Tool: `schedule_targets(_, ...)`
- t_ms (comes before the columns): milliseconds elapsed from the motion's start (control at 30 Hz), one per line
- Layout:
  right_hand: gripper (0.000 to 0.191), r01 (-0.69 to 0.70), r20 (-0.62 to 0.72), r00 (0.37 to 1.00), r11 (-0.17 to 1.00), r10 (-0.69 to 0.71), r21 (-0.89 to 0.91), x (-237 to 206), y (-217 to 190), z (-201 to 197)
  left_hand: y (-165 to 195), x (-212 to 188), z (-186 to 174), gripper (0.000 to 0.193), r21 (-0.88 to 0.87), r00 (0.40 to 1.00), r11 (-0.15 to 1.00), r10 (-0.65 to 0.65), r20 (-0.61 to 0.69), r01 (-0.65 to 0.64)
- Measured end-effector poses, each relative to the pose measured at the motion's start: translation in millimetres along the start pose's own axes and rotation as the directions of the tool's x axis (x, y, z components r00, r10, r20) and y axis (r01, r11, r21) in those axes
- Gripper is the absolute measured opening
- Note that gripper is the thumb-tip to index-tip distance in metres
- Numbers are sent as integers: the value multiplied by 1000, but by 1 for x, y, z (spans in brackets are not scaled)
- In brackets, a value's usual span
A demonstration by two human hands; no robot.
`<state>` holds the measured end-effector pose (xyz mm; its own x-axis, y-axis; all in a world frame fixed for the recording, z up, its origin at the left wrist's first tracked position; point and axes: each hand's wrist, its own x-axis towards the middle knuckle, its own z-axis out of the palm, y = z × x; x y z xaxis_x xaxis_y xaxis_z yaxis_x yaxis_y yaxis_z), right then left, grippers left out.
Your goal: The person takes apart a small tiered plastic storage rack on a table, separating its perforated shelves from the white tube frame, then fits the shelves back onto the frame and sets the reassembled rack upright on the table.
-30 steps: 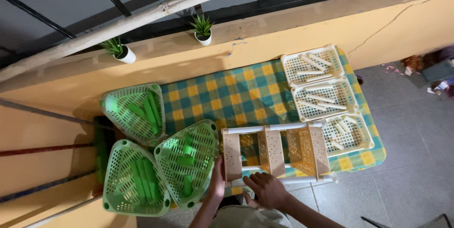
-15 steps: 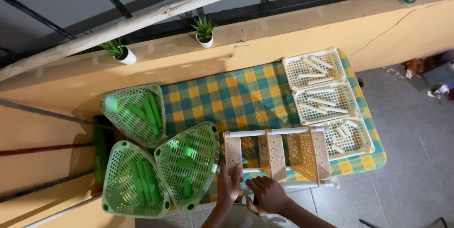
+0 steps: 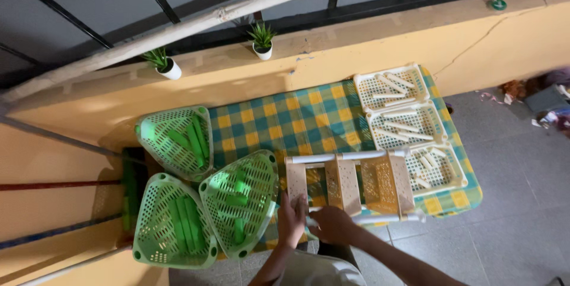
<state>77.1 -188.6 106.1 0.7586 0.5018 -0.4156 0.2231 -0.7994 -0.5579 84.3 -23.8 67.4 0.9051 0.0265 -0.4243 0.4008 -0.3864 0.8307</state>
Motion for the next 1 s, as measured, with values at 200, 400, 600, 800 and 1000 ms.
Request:
schedule_targets(200,45,-14,178,984,1000,16,-14,16,13,9,15,-10,-9,45,-53,970,972,222,-98,-228)
schedule_targets(400,36,-61,84,994,998,63,-24,19,7,17,16,-16,-12,48,-105,960,958,253,-119,-266)
schedule_targets(600,31,-85,-96,993,984,71,-157,8,-7,26,-2,-9,-5,62,56,882,915,401,-249,-400)
schedule_targets(800,22,-252,-112,964,963,241,-92,1,-36,13,-10,-4,-8,50,-32,900,914,391,-193,-404)
schedule_targets(1000,23,-343,-90,939,929,333,-136,-8,-68,-8,-12,-3,-10,50,-23,904,920,380,-196,-392)
